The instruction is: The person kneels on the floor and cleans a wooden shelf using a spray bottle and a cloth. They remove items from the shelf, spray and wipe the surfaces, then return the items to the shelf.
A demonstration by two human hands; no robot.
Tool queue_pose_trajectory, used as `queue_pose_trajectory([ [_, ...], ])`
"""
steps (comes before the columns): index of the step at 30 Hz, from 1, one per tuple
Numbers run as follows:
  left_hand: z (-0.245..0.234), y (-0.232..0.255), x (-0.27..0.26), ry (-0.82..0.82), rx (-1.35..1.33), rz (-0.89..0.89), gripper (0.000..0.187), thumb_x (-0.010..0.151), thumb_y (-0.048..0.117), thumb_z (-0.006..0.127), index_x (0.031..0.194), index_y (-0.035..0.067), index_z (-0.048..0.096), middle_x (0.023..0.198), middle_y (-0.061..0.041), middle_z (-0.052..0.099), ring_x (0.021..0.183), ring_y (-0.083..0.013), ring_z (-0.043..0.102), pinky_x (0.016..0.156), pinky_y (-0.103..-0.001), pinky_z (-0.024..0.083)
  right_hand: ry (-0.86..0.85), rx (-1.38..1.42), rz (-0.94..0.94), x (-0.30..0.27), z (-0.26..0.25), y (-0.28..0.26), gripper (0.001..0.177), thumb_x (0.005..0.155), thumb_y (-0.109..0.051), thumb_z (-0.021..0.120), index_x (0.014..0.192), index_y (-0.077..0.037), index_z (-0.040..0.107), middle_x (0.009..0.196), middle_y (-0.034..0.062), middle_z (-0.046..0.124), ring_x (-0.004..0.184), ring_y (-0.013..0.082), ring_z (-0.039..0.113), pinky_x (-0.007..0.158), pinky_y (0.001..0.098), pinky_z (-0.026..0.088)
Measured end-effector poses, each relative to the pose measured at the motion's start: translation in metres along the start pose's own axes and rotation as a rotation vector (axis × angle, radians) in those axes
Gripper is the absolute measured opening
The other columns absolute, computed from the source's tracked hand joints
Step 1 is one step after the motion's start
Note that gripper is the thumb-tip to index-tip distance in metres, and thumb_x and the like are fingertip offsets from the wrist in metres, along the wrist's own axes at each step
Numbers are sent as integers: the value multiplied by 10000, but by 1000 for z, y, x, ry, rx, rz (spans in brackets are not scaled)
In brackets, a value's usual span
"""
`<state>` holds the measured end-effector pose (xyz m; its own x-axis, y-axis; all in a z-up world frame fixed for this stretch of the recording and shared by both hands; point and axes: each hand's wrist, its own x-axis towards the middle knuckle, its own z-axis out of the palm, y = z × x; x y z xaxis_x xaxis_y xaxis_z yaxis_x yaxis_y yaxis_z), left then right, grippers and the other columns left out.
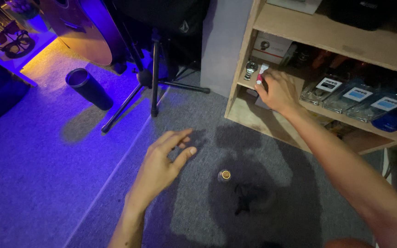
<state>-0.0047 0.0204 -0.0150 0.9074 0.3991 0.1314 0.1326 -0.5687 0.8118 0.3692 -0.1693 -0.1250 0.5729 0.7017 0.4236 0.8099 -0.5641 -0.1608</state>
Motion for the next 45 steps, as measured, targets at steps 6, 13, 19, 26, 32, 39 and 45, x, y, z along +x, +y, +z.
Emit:
queue_pose_trajectory([
  [6, 3, -1, 0, -10, 29, 15, 477, 862, 248, 757, 1294, 58, 686, 1038, -101, 736, 945, -208, 717, 839, -374, 571, -47, -34, 71, 3, -9, -6, 374, 952, -386, 662, 1080, -41, 732, 1219, 184, 695, 1150, 390, 605, 1021, 523, 442],
  [13, 5, -3, 1, -34, 41, -32, 484, 854, 255, 757, 1294, 69, 684, 1066, -99, 738, 950, -213, 718, 836, -380, 570, -65, -4, 29, 7, -8, -5, 404, 968, -358, 645, 1169, -14, 713, 1276, 178, 677, 1109, 385, 608, 1003, 527, 440],
  [19, 5, -5, 1, -27, 29, -2, 475, 867, 250, 754, 1296, 59, 684, 1069, -106, 737, 961, -218, 716, 845, -382, 569, -25, 7, -3, 5, -6, -5, 383, 958, -345, 649, 1165, -34, 732, 1288, 144, 691, 1114, 383, 609, 987, 514, 456],
  [26, 6, -7, 0, -14, 22, 28, 481, 862, 249, 762, 1289, 44, 681, 1071, -112, 739, 949, -221, 719, 847, -381, 567, -19, 10, 12, 5, -7, 0, 391, 959, -349, 653, 1182, -38, 733, 1278, 144, 695, 1080, 385, 616, 964, 501, 480],
  [32, 7, -6, 0, -9, 17, 30, 475, 859, 242, 763, 1285, 47, 686, 1055, -114, 739, 945, -224, 721, 841, -379, 570, -3, -1, -8, 4, -7, -2, 391, 959, -340, 662, 1190, -34, 735, 1291, 140, 697, 1072, 391, 622, 967, 498, 486],
  [39, 7, -6, 1, -20, 19, 29, 480, 864, 255, 756, 1291, 48, 683, 1070, -111, 736, 960, -219, 718, 846, -381, 576, -34, 6, -12, 3, -9, -4, 401, 1000, -367, 653, 1200, -28, 732, 1312, 153, 686, 1105, 385, 616, 991, 511, 467],
  [45, 7, -4, 0, -31, 29, -2, 483, 863, 268, 756, 1292, 56, 686, 1066, -101, 738, 963, -214, 716, 849, -382, 574, -35, 28, -14, 3, -5, -3, 411, 1001, -369, 645, 1222, -33, 728, 1355, 153, 672, 1151, 388, 604, 1033, 517, 440],
])
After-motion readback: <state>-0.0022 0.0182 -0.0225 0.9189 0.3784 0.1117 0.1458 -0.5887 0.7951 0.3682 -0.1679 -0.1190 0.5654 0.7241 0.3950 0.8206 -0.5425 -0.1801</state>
